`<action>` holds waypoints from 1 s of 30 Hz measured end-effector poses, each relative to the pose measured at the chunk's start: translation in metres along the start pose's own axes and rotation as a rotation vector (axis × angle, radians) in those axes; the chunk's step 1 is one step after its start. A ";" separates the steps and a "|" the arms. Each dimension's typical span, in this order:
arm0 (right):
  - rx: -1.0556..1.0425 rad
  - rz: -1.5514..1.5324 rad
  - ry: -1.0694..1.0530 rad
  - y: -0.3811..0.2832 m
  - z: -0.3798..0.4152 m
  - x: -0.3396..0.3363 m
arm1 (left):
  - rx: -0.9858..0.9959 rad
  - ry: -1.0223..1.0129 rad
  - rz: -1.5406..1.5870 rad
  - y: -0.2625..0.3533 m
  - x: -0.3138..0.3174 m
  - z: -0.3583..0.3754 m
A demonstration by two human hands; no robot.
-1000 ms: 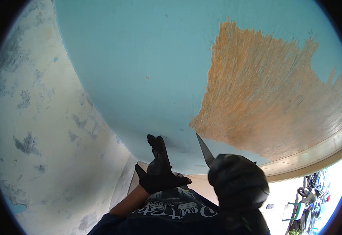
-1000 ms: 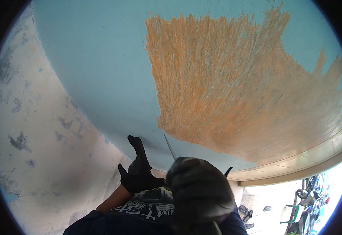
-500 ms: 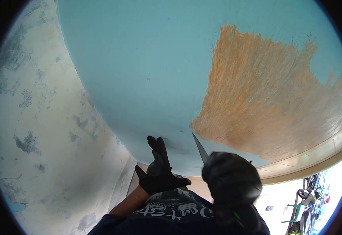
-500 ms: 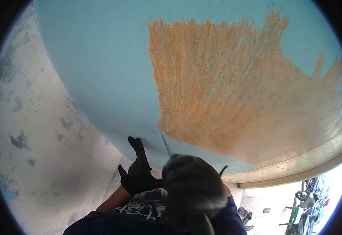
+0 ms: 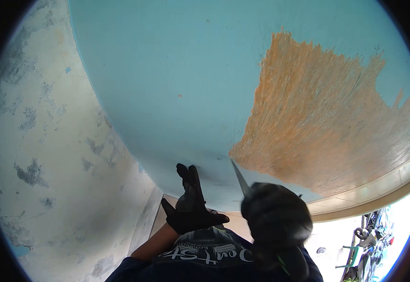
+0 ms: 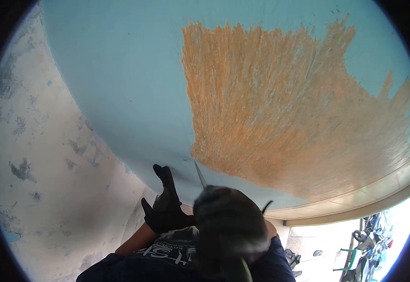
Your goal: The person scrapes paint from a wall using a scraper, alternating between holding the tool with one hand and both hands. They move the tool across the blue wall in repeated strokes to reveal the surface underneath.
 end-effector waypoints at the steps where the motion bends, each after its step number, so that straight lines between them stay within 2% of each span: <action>1: 0.087 -0.028 0.025 -0.006 0.003 -0.003 | 0.006 -0.015 0.032 -0.001 0.000 0.000; 3: 0.271 -0.081 0.076 -0.011 0.010 -0.006 | 0.005 -0.036 0.070 -0.001 0.001 0.001; 4: 0.276 -0.081 0.077 -0.005 0.012 -0.005 | 0.001 -0.037 0.076 -0.001 0.000 0.001; 6: 0.036 0.016 0.005 0.003 0.007 0.001 | 0.004 -0.035 0.081 -0.001 0.000 0.000; 7: -0.015 0.018 -0.056 -0.003 0.008 -0.005 | 0.003 -0.037 0.075 -0.002 0.001 0.001; 12: -0.010 0.044 -0.039 -0.007 0.012 -0.002 | -0.014 -0.044 0.046 -0.002 0.003 0.002; 14: -0.017 0.050 -0.036 -0.006 0.011 0.001 | 0.036 0.005 0.045 -0.004 0.003 0.002; 20: -0.076 0.116 0.194 -0.011 0.011 0.008 | 0.043 0.014 0.053 -0.004 0.004 -0.001; 22: 0.151 -0.073 0.223 -0.018 0.020 0.003 | 0.035 0.009 0.044 -0.006 0.004 -0.001; 23: 0.151 -0.074 0.222 -0.013 0.016 0.002 | 0.026 0.001 0.037 -0.007 0.005 0.000; 26: -0.170 0.162 0.001 -0.007 -0.006 0.010 | -0.014 -0.030 0.047 0.002 -0.001 -0.001; 27: -0.172 0.163 0.000 -0.004 0.001 0.011 | -0.012 -0.029 0.046 0.001 0.001 -0.001; 29: -0.208 -0.157 0.165 0.002 0.021 0.006 | 0.012 -0.016 0.039 -0.002 0.002 -0.001; 30: -0.211 -0.159 0.165 -0.010 0.014 0.010 | 0.012 -0.013 0.036 -0.002 0.001 -0.001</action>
Point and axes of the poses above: each hand's wrist, its own z-axis away from the middle knuckle, its own x-axis out of the palm, y = z × x, the point moved 5 cm from there along -z, towards the middle knuckle, and after that the axes turned 8 degrees about -y, right-handed, at the moved point
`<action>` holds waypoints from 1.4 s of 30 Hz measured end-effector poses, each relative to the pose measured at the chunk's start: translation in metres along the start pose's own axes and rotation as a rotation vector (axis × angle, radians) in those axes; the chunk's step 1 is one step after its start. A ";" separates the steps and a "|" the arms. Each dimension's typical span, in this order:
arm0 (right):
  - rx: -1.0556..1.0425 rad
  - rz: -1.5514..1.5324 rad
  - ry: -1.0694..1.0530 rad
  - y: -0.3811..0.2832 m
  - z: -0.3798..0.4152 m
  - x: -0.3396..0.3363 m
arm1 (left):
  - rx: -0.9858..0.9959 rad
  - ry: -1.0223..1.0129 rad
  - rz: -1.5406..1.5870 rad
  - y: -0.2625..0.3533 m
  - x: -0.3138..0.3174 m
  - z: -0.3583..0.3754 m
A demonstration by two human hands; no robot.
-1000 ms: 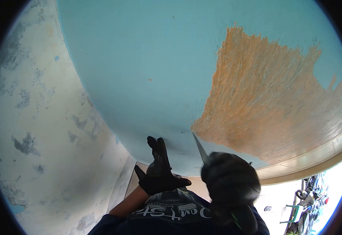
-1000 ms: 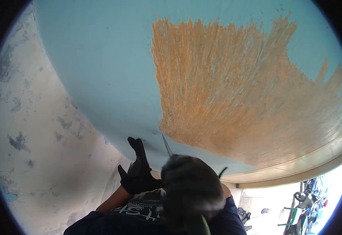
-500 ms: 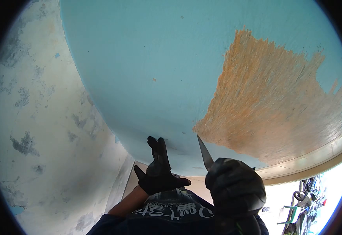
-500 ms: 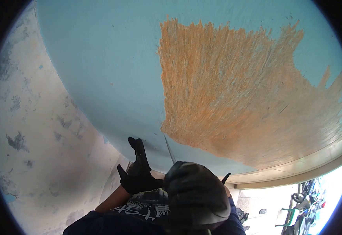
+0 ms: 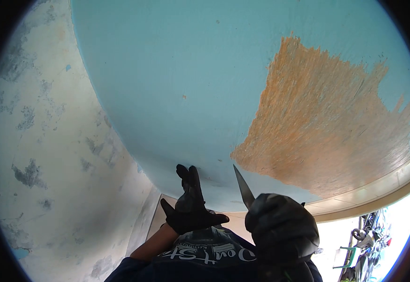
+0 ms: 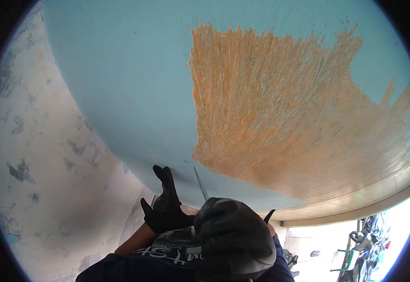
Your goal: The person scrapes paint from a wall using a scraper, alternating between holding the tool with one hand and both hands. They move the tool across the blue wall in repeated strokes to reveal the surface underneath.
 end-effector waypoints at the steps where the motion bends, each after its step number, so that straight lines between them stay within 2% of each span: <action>1: 0.243 0.089 0.052 -0.004 -0.016 0.009 | -0.004 0.005 0.003 0.000 0.000 0.000; 2: 0.488 0.178 0.105 -0.003 -0.020 0.011 | -0.010 0.007 0.008 0.000 0.000 0.001; 6: 0.405 0.156 0.017 -0.003 -0.005 -0.006 | 0.014 0.023 -0.006 -0.002 0.003 0.002; 7: 0.500 0.034 0.094 -0.008 -0.001 -0.008 | 0.028 0.040 -0.001 -0.003 0.003 0.002; 8: 0.499 0.032 0.092 -0.004 0.003 -0.008 | 0.041 0.056 0.004 -0.003 0.003 0.001; 10: 0.339 0.050 0.126 0.000 0.010 -0.010 | 0.045 0.051 0.024 -0.003 0.004 0.001; 11: 0.336 0.235 -0.250 -0.003 0.000 -0.016 | 0.052 0.046 0.042 -0.003 0.004 0.001; 15: 0.205 0.053 -0.115 0.000 -0.005 -0.012 | 0.013 0.039 0.025 -0.003 0.004 0.001; 17: 0.378 0.026 0.017 0.001 -0.004 -0.013 | 0.094 0.102 -0.024 -0.003 0.004 0.003; 21: 0.231 0.228 -0.071 -0.004 -0.005 -0.014 | 0.069 0.075 -0.011 -0.003 0.006 0.001; 23: 0.537 0.055 -0.172 -0.010 -0.011 -0.015 | 0.047 0.063 -0.012 -0.005 0.007 0.002; 24: 0.541 0.054 -0.171 0.000 -0.008 -0.012 | 0.044 0.061 -0.010 -0.008 0.010 0.002; 26: 0.193 0.191 -0.061 0.013 -0.012 -0.008 | 0.192 0.168 -0.104 -0.006 0.011 0.003; 27: 0.207 0.128 -0.167 0.016 -0.014 -0.008 | 0.195 0.169 -0.104 -0.004 0.011 0.002; 29: 0.253 0.108 -0.178 0.003 -0.019 -0.012 | 0.093 0.164 0.126 -0.007 0.007 0.000; 31: 0.364 0.065 -0.190 -0.007 -0.020 -0.012 | 0.082 0.141 0.026 -0.002 0.003 0.000; 33: 0.370 0.068 -0.183 -0.009 -0.018 -0.012 | 0.077 0.113 -0.073 -0.002 0.004 0.002; 35: 0.365 0.077 -0.176 -0.009 -0.018 -0.013 | 0.055 0.094 0.037 -0.009 0.010 0.002; 39: 0.361 0.090 -0.156 -0.008 -0.016 -0.014 | 0.125 0.163 0.000 -0.006 0.008 0.001; 42: 0.364 0.097 -0.145 -0.008 -0.013 -0.014 | 0.054 0.101 0.162 -0.005 0.006 0.002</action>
Point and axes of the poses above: each hand's wrist, its own z-axis away from the middle knuckle, its own x-axis out of the palm, y = z × x, the point moved 5 cm from there along -z, towards the middle knuckle, and after that the axes turned 8 degrees about -y, right-handed, at the moved point
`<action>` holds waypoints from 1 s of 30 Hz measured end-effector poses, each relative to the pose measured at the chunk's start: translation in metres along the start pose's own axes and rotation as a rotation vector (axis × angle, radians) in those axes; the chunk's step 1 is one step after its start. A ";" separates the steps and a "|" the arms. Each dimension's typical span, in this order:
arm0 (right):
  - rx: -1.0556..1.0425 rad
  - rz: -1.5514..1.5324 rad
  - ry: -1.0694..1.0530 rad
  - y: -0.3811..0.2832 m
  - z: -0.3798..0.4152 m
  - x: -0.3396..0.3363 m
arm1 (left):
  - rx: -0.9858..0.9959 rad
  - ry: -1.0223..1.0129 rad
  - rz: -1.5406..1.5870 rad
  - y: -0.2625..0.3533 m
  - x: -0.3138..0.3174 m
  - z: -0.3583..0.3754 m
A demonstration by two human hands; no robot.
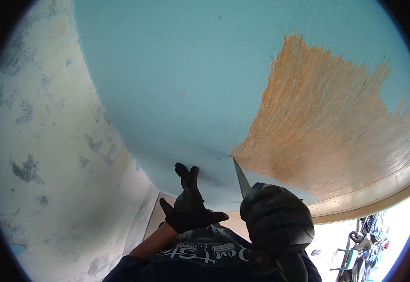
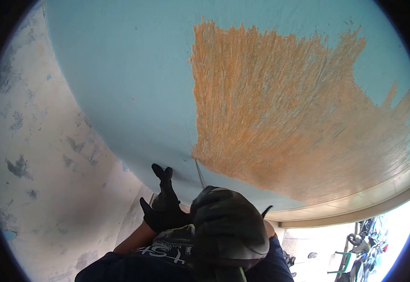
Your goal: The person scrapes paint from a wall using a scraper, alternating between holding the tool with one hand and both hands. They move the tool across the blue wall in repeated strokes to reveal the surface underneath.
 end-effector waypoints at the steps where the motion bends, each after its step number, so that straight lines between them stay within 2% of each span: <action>1: -0.001 0.004 0.006 0.000 0.001 0.000 | -0.092 -0.074 -0.151 0.003 0.000 0.001; 2: -0.004 0.008 0.011 0.001 0.001 -0.001 | -0.184 -0.145 -0.304 0.002 0.000 0.001; 3: -0.006 0.008 0.008 0.004 0.000 0.006 | -0.183 -0.141 -0.304 -0.001 0.000 -0.001; 5: 0.000 0.156 0.257 0.007 0.003 0.012 | -0.053 -0.040 -0.122 -0.003 0.001 -0.001; 6: 0.003 0.158 0.258 0.005 0.002 0.008 | -0.053 -0.043 -0.119 0.000 0.002 -0.001; 8: -0.042 0.194 -0.013 0.004 -0.009 0.007 | -0.159 -0.017 0.206 0.002 -0.001 -0.003; 9: -0.045 0.194 -0.011 0.007 -0.011 0.006 | -0.157 -0.018 0.203 0.002 -0.003 -0.002; 11: -0.085 0.184 -0.005 0.014 -0.013 0.006 | -0.061 -0.039 -0.275 0.008 -0.006 0.000; 15: -0.138 0.172 0.009 0.017 -0.008 0.008 | -0.134 -0.064 -0.050 0.001 -0.002 -0.001; 17: -0.070 0.073 0.038 0.015 0.001 0.005 | 0.060 0.035 -0.186 0.004 -0.002 0.000; 18: -0.030 0.022 0.053 0.012 0.005 0.005 | 0.055 0.037 -0.185 0.004 -0.003 0.001; 20: 0.052 -0.074 0.087 0.010 0.013 0.003 | -0.077 -0.053 -0.191 0.004 -0.003 0.001; 21: 0.053 -0.071 0.089 0.011 0.014 0.003 | -0.075 -0.056 -0.191 0.001 -0.001 0.001; 23: -0.050 0.069 0.064 0.010 0.004 0.005 | 0.087 0.044 -0.190 0.003 -0.002 0.000; 24: -0.101 0.137 0.051 0.010 -0.001 0.006 | 0.088 0.045 -0.192 0.004 -0.004 0.000; 27: -0.147 0.087 0.064 0.017 -0.010 0.007 | -0.026 -0.023 -0.336 0.012 -0.006 0.000; 29: -0.164 0.068 0.079 0.010 -0.006 0.010 | -0.195 -0.077 0.030 0.011 -0.006 -0.003; 30: -0.052 0.037 0.145 0.007 0.001 0.011 | -0.190 -0.082 0.026 0.010 -0.005 -0.003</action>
Point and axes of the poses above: each hand's wrist, its own z-axis away from the middle knuckle, its own x-axis out of the palm, y = z × x, the point moved 5 cm from there along -z, towards the middle knuckle, and after that the axes turned 8 degrees about -y, right-handed, at the moved point
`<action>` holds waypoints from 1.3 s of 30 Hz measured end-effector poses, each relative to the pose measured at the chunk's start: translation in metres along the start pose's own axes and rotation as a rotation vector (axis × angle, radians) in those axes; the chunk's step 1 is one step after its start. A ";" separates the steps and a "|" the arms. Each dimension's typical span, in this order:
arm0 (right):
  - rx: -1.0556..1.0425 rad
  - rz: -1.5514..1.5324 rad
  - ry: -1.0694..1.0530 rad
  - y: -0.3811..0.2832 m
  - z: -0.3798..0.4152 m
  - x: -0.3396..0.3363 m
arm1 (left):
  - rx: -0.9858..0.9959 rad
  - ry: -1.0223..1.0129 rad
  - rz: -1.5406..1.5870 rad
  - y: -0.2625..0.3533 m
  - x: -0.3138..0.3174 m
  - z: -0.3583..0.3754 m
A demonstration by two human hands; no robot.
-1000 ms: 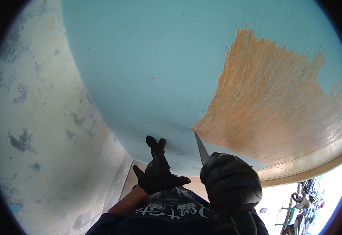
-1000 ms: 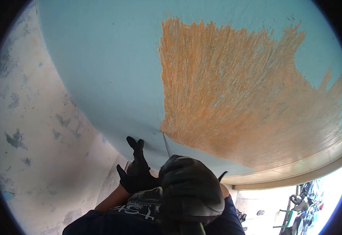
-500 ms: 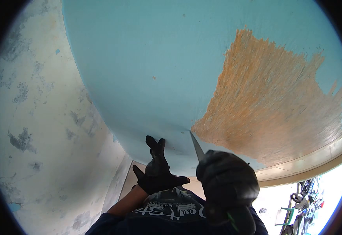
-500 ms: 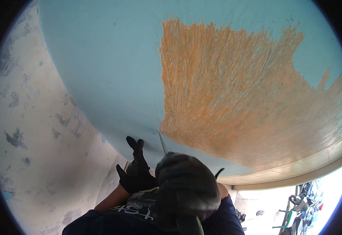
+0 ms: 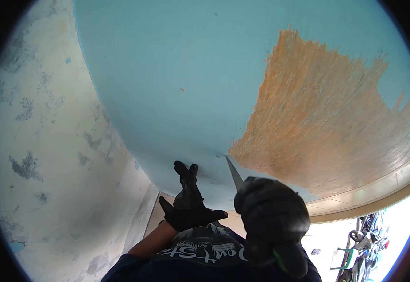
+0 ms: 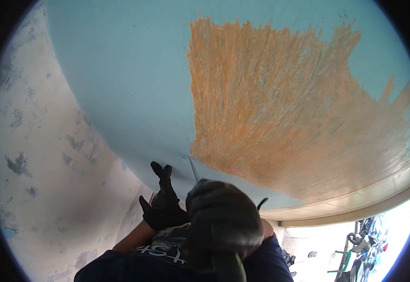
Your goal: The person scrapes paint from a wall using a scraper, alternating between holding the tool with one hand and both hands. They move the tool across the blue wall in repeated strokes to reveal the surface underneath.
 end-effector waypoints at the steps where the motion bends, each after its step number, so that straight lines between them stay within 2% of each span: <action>1: 0.109 -0.026 0.060 -0.002 0.006 0.000 | 0.028 0.011 -0.037 -0.001 0.000 -0.001; 2: 0.222 -0.056 0.117 0.002 0.009 -0.001 | 0.050 0.025 -0.070 -0.001 -0.001 -0.001; 3: 0.225 -0.061 0.116 0.007 0.007 -0.002 | 0.045 0.027 -0.069 0.000 -0.002 -0.001; 6: -0.075 0.159 -0.098 0.016 -0.003 0.000 | 0.036 0.007 -0.083 0.001 0.000 0.001; 8: -0.086 0.083 -0.051 0.006 -0.008 0.005 | 0.102 0.083 -0.247 0.004 -0.003 0.000; 11: 0.083 -0.019 -0.149 -0.011 -0.006 -0.006 | 0.056 0.025 -0.375 0.005 -0.002 0.001; 12: 0.088 -0.022 -0.149 -0.005 -0.006 -0.007 | 0.052 0.023 -0.372 0.000 0.001 0.001; 14: -0.027 0.197 -0.143 0.011 -0.009 -0.001 | 0.148 0.050 -0.076 -0.009 0.005 0.000; 15: -0.115 0.090 -0.054 0.012 -0.007 0.002 | 0.156 0.052 -0.080 -0.010 0.006 -0.001; 16: 0.075 0.044 0.074 0.003 0.001 -0.001 | 0.145 0.064 -0.047 -0.010 0.006 -0.002; 18: 0.093 0.082 0.048 0.008 0.006 -0.006 | 0.124 0.074 -0.010 -0.007 0.003 0.000; 20: 0.131 0.167 0.001 0.014 0.012 -0.010 | -0.005 -0.007 -0.321 -0.005 0.004 0.002; 22: 0.138 0.217 -0.021 0.011 0.012 -0.009 | 0.069 0.039 -0.241 -0.007 0.004 0.002; 24: 0.235 0.178 0.157 -0.006 -0.001 -0.004 | 0.138 0.092 -0.161 -0.005 0.000 0.000; 25: 0.292 0.156 0.246 -0.009 -0.001 -0.004 | 0.080 0.062 -0.195 -0.004 0.001 0.000; 26: 0.296 0.157 0.247 -0.001 -0.003 -0.009 | 0.024 0.031 -0.230 -0.005 0.002 0.001; 28: -0.093 0.067 -0.166 0.006 -0.016 -0.003 | 0.055 0.038 -0.153 -0.007 0.004 0.000; 29: 0.082 -0.047 0.161 -0.002 -0.002 -0.001 | 0.083 0.048 -0.076 -0.007 0.003 -0.002; 30: 0.081 -0.049 0.158 0.001 0.000 -0.005 | 0.083 0.052 -0.076 -0.006 0.001 -0.003; 32: -0.001 -0.105 -0.026 0.008 -0.007 -0.007 | 0.049 0.041 -0.102 -0.001 -0.001 -0.003; 33: -0.122 0.093 -0.123 0.009 -0.016 -0.003 | 0.049 0.036 -0.099 -0.003 0.002 -0.002; 36: -0.063 -0.014 -0.100 0.002 -0.027 0.006 | 0.139 0.059 -0.009 -0.005 0.001 -0.001; 38: -0.025 0.041 -0.076 -0.061 0.065 -0.050 | 0.104 0.030 -0.099 -0.003 -0.001 0.008; 39: 0.012 0.100 -0.051 -0.081 0.097 -0.068 | 0.105 0.028 -0.101 0.020 -0.020 0.010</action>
Point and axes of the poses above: each hand's wrist, its own z-axis away from the middle knuckle, its own x-axis out of the palm, y = z × x, the point moved 5 cm from there along -z, towards the middle knuckle, and after that the axes turned 8 degrees about -y, right-handed, at the moved point
